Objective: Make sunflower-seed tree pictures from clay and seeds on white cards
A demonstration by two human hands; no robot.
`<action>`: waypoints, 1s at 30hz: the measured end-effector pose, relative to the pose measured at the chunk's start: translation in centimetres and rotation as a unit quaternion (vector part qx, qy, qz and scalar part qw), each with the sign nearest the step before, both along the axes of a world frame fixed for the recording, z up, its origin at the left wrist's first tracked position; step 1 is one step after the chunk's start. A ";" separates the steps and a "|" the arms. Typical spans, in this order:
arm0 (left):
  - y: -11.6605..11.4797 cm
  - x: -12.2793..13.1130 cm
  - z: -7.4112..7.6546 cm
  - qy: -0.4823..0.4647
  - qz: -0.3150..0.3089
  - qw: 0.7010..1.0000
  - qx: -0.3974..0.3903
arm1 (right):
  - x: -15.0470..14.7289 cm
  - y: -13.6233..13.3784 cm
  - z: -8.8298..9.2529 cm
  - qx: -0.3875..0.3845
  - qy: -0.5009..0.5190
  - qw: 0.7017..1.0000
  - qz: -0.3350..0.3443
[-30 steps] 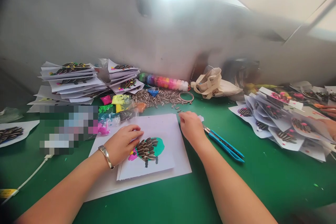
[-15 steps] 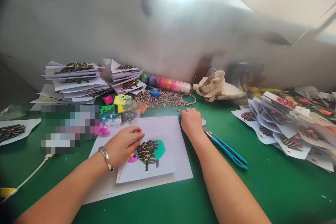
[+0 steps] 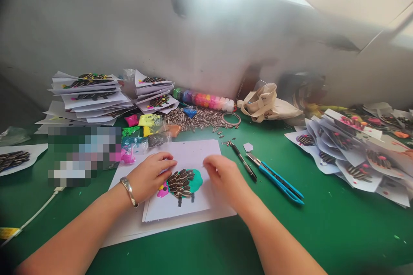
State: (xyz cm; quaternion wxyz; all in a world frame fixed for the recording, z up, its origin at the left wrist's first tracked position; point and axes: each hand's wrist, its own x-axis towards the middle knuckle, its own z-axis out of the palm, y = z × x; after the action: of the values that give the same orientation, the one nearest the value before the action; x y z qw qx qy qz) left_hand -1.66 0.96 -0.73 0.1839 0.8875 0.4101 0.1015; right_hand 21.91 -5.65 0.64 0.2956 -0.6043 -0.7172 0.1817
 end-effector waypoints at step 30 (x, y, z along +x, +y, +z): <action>0.0 0.0 -0.1 -0.005 0.001 1.000 0.007 | -2.9 -1.3 -1.9 0.010 -0.031 0.997 0.064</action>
State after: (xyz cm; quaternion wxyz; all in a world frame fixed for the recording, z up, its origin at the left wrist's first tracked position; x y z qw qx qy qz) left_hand -1.70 0.91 -0.80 0.1801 0.8879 0.4089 0.1090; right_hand 18.98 -6.99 -1.22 0.2675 -0.5596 -0.7648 0.1743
